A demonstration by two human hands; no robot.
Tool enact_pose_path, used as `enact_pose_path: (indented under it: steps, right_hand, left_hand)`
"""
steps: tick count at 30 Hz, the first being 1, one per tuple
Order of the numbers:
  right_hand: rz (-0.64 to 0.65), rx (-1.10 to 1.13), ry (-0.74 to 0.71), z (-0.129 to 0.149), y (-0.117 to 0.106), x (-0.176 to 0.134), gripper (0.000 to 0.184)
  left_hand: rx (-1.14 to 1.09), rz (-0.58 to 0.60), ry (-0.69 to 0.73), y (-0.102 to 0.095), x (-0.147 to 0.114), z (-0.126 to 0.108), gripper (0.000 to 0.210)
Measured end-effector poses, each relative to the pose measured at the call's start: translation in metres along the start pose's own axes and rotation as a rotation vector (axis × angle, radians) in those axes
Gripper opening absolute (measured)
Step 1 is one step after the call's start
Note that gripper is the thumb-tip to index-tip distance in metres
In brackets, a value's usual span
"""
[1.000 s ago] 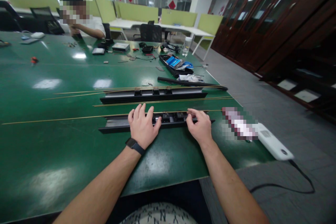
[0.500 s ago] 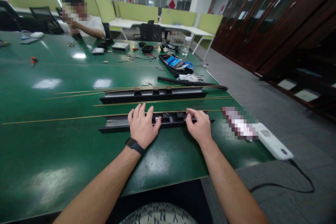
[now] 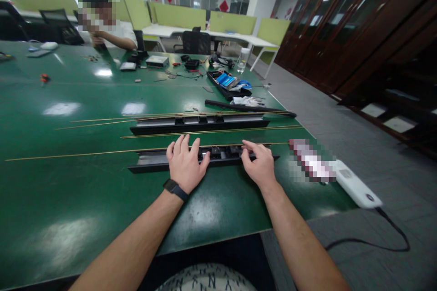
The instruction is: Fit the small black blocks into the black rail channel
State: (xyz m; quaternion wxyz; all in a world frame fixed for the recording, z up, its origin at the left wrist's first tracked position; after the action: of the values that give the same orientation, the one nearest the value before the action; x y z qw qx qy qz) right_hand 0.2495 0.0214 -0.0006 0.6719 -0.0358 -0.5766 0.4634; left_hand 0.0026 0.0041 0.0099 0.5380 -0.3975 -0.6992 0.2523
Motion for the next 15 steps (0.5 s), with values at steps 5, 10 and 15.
enact_pose_path:
  steps: [5,10,15]
  right_hand:
    - [0.016,-0.012,0.011,0.0008,-0.0004,0.0009,0.025]
    - [0.005,-0.046,0.047,0.0009,-0.0013,0.0021,0.024]
    - [-0.009,-0.061,0.082,-0.0001,-0.0018,0.0019,0.024]
  left_hand:
    - [0.0,0.003,0.0,0.0,-0.0003,0.0003,0.048]
    - [0.001,-0.002,0.002,0.0,-0.0004,-0.0004,0.048]
    - [0.019,-0.002,0.005,-0.0007,-0.0005,-0.0011,0.047]
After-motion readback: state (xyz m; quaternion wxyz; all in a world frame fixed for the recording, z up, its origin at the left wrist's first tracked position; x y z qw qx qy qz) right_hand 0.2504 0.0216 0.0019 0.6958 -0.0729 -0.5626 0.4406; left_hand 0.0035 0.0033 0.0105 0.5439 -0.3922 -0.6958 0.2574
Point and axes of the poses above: each hand's wrist, its own x-axis towards the middle knuckle, its own y-axis out of the palm, z = x × y, the point moved 1 cm from there along x, towards the middle knuckle, and after that the axes turned 7 degrees about -y, right-handed, at the moved point
